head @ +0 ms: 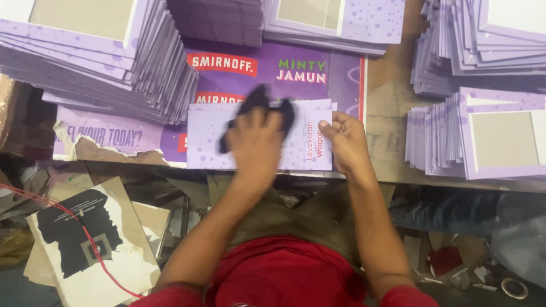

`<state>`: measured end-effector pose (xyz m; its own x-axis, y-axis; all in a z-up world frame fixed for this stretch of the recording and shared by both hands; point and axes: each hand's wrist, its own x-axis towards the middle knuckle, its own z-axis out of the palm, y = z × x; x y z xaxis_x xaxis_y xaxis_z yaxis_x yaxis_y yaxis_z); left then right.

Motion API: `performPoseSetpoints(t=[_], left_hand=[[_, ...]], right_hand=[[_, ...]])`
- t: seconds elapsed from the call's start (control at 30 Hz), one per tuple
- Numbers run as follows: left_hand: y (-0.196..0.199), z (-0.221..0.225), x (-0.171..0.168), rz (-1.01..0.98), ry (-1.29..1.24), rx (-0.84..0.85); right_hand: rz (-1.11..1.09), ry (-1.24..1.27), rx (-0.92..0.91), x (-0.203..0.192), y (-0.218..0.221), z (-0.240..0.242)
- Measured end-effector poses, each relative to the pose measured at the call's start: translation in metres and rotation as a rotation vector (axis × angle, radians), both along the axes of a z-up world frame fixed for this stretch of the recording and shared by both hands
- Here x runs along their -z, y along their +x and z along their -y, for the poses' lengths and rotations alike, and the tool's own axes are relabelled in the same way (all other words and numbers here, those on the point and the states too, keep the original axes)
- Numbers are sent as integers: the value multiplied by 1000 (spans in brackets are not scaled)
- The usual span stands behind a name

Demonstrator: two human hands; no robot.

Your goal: The person wipes the surface of purple cards with a black cloth, then folds each card in half and places it on a stack. The person repeats this process for multiple cards.

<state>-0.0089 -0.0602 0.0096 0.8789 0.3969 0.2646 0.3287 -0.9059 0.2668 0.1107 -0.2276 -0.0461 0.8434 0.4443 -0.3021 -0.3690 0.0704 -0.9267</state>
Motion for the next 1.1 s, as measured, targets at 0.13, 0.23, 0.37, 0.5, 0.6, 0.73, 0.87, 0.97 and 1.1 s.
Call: performPoseSetpoints(t=[0.13,0.23,0.37,0.5,0.6,0.73,0.87,0.97,1.1], left_hand=[[-40,-46,2,-103,112,-272],[-43,-39,12,-97,161,-383],[-15,39,18,-97,193,-128],[-55,119,25,-49,-534,488],[-86,123,47,24,-608,816],[-106,98,66,-87,-677,909],[-95,92,71,-126,-722,823],[-94,91,75,-192,-741,758],[-91,88,88,-92,-775,740]], right_hand=[[27,-7,38,-8,-5,-5],[68,-34,31,-5,-8,-3],[-8,-8,-53,-5,2,-2],[138,-10,-150,-26,8,9],[417,-58,-79,-61,9,41],[957,232,128,-108,16,79],[1435,-450,329,-118,43,85],[726,-347,245,-84,60,71],[501,-419,91,-37,71,64]])
